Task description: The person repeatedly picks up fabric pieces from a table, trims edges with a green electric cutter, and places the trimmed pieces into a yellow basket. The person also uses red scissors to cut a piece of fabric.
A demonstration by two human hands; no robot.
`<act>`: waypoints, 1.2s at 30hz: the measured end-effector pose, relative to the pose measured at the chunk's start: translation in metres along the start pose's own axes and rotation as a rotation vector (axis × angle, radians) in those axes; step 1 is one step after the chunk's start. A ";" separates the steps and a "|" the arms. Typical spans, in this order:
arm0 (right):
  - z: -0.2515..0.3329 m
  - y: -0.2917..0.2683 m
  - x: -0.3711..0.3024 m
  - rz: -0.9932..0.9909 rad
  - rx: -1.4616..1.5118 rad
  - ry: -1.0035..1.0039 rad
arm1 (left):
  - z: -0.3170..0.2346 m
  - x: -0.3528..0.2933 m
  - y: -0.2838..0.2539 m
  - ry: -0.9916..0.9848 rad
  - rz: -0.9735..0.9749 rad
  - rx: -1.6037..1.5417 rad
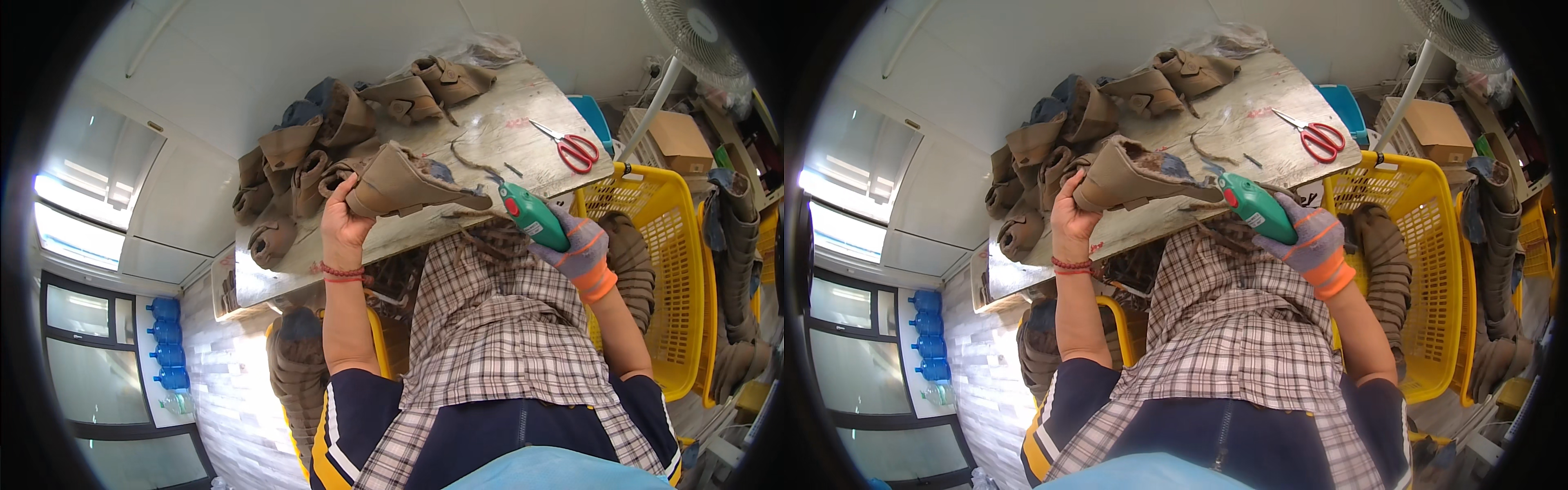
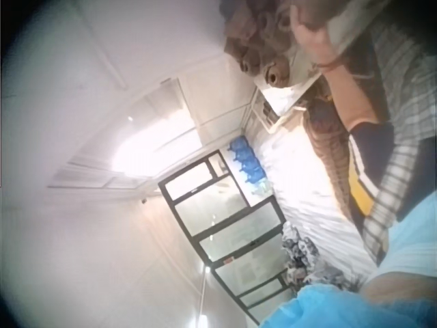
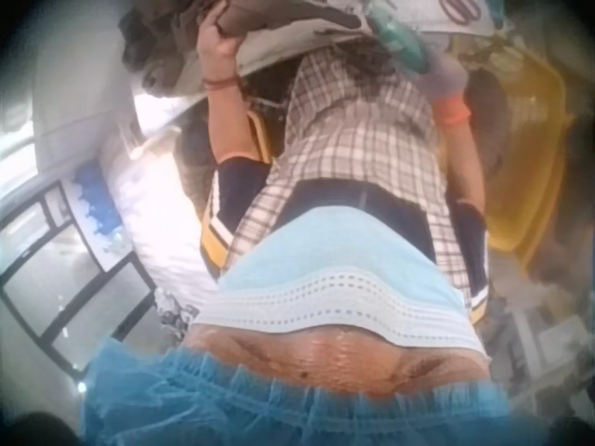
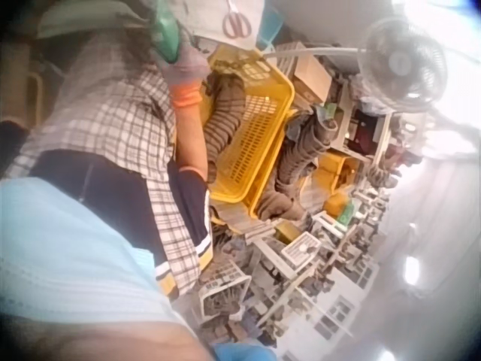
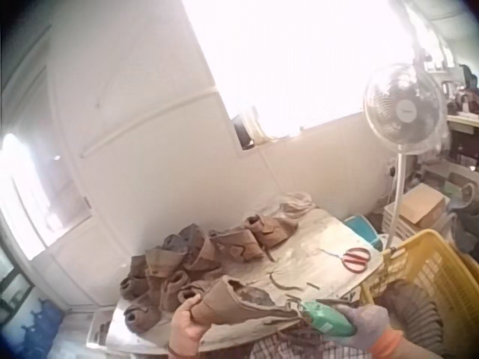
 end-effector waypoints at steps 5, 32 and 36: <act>0.005 -0.001 -0.014 -0.072 -0.100 -0.126 | 0.004 0.001 -0.018 -0.057 -0.038 -0.039; 0.019 -0.006 -0.003 -0.031 0.023 -0.112 | 0.061 0.011 0.003 -0.125 0.066 -0.033; 0.018 -0.004 0.001 -0.029 0.077 -0.047 | 0.073 0.001 0.028 -0.046 0.204 -0.014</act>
Point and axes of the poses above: each hand's wrist, its own x-axis towards the middle knuckle, its own y-axis out of the palm, z = x × y, the point moved 8 cm from there along x, towards the middle knuckle, and after that the axes turned 5 degrees about -x, right-handed, at the moved point
